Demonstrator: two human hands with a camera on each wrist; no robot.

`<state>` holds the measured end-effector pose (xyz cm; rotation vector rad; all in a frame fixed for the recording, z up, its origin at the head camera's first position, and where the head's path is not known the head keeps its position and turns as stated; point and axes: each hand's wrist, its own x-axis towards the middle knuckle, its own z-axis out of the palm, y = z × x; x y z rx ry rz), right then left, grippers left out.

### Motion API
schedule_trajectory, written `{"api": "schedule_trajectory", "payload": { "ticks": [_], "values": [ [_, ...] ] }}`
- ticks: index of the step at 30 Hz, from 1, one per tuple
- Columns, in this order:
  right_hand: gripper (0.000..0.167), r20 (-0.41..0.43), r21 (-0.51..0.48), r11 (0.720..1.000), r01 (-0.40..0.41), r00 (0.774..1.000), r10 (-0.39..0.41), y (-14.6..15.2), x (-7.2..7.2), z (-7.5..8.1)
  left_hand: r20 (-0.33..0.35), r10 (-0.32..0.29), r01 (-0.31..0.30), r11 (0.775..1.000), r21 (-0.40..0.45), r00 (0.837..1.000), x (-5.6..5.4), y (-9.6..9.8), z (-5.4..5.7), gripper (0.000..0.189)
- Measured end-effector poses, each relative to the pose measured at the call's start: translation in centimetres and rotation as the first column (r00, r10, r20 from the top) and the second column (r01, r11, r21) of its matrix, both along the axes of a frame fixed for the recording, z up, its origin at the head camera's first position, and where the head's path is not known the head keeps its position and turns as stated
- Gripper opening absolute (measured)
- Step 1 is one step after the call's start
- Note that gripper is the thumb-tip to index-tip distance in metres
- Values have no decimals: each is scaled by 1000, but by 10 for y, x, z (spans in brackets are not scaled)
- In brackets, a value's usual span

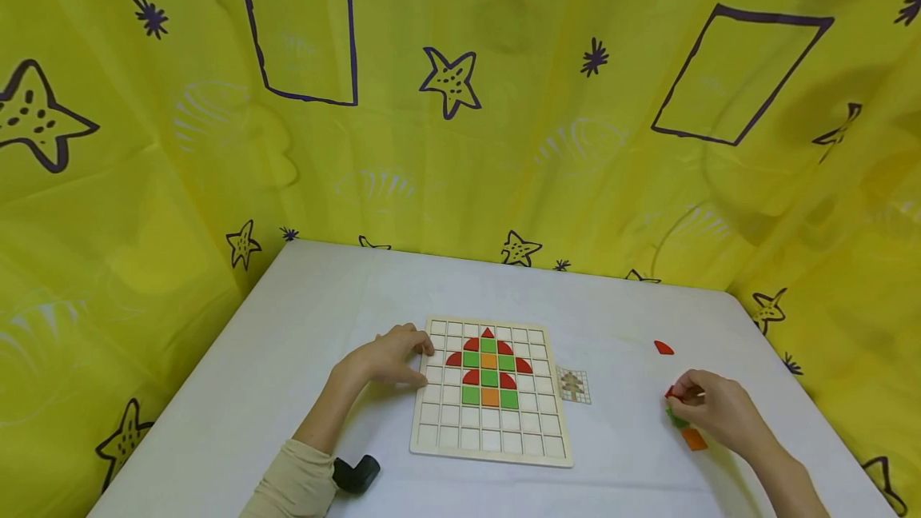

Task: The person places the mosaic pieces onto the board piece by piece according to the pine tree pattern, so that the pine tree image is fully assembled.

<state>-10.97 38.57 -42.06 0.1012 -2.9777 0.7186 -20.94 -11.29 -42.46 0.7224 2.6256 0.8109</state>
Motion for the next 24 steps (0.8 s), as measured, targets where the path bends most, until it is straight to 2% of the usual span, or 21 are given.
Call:
{"api": "schedule_trajectory", "payload": {
  "ticks": [5,9,14,19,24],
  "values": [
    [19,0,-59,997,-39,999,39,-16,-2,2,-3,-1,1,1000,-3,1000,0,0,0,33],
    [21,-16,-65,994,-83,997,82,-28,-4,3,-4,-3,3,1000,-5,1000,0,0,0,33],
    [25,-76,-49,988,-144,987,140,-42,-6,4,-4,-7,7,1000,-2,1000,-1,0,0,33],
    [27,-129,-38,980,-197,973,191,-53,-9,4,-7,-12,12,1000,0,1000,-1,0,-1,33],
    [32,-203,-6,967,-256,947,250,-63,-12,2,-1,-8,8,1000,1,1000,-1,0,-1,33]
  ]
}}
